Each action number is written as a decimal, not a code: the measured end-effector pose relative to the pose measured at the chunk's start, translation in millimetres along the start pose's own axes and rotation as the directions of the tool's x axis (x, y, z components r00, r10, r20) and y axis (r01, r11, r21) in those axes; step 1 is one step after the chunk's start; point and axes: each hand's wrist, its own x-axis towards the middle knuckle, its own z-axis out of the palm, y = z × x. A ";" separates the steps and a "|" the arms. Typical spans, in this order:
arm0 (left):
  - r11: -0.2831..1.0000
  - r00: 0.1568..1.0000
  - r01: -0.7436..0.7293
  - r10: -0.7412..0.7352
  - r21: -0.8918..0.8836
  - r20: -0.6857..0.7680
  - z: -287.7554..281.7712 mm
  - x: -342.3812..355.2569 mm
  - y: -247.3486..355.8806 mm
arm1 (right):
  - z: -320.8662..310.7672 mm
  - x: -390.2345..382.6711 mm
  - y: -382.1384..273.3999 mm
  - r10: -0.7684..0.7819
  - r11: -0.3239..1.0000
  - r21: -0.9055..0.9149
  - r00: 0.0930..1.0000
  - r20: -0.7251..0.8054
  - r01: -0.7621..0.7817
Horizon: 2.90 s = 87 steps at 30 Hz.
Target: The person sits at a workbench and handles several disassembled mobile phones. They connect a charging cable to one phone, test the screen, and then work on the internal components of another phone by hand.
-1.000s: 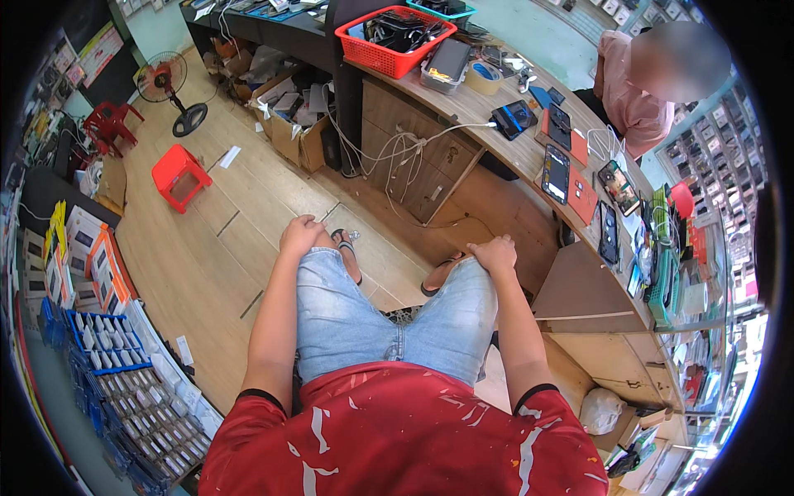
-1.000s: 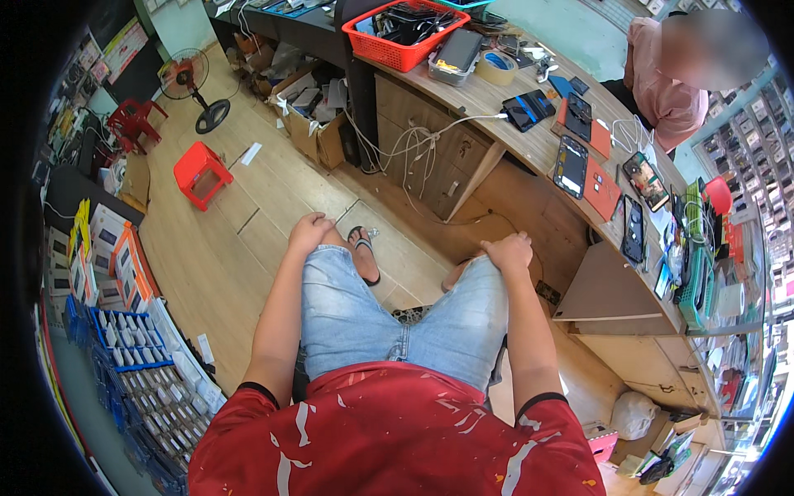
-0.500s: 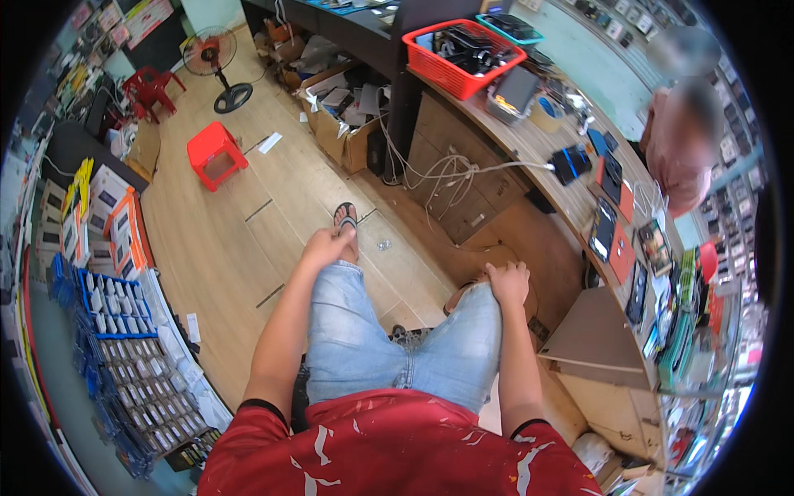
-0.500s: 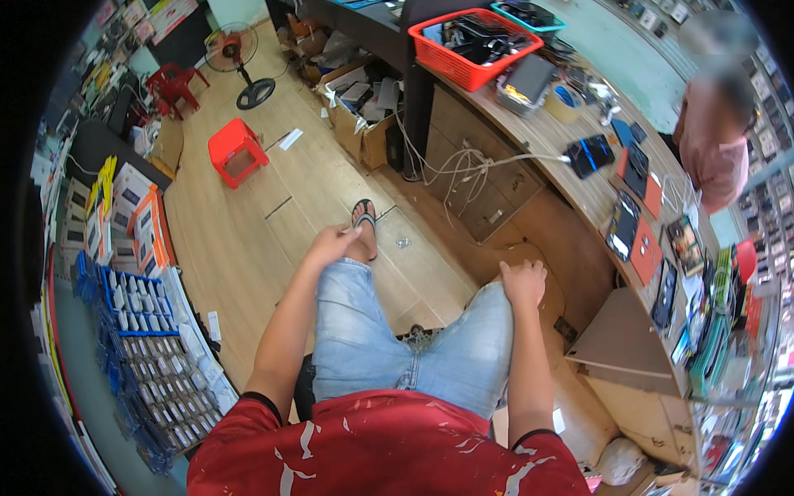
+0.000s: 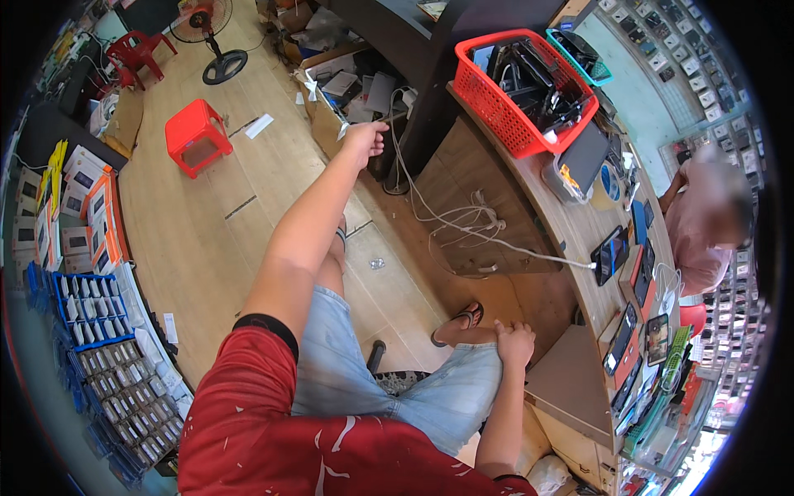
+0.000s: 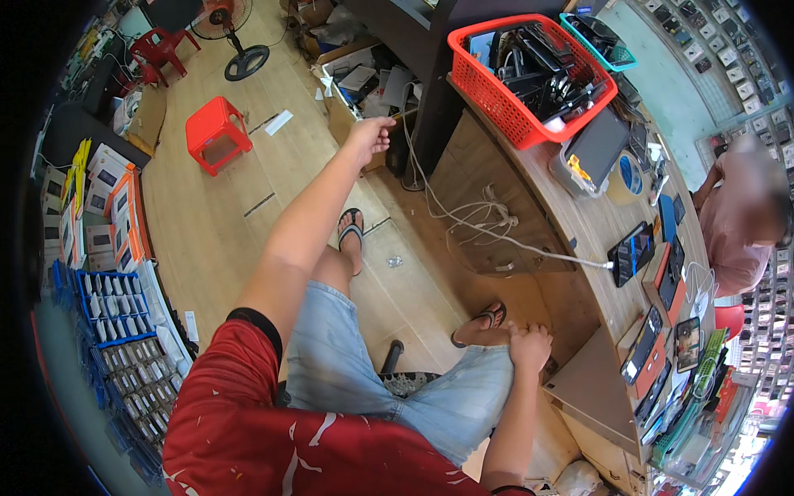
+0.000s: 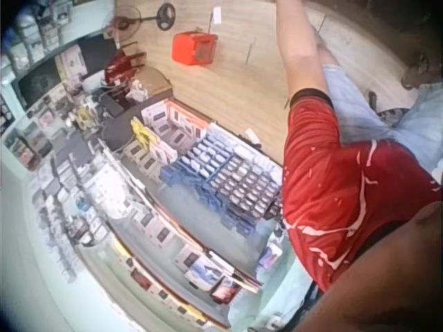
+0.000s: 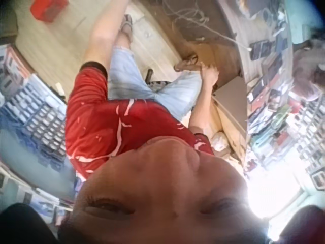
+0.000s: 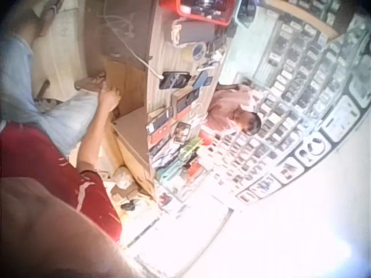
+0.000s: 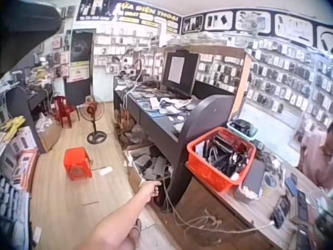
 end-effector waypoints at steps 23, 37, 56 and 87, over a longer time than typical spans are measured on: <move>0.853 0.975 0.096 0.023 -0.512 0.220 83.2 218.6 -1.8 | -12.2 52.2 -4.4 0.356 0.920 0.142 0.930 0.088 -0.365; 0.787 0.984 0.026 0.087 -0.616 0.153 67.4 252.7 -31.6 | -9.6 40.8 27.3 0.374 0.913 0.149 0.925 0.069 -0.380; 0.895 0.986 -0.028 0.099 -0.446 0.135 66.1 213.5 -9.4 | -3.2 38.9 42.0 0.395 0.897 0.192 0.917 0.058 -0.398; 0.618 0.997 -0.058 0.080 0.784 0.010 -107.2 -154.0 -64.9 | -20.9 23.7 52.5 0.351 0.916 0.105 0.901 0.256 -0.387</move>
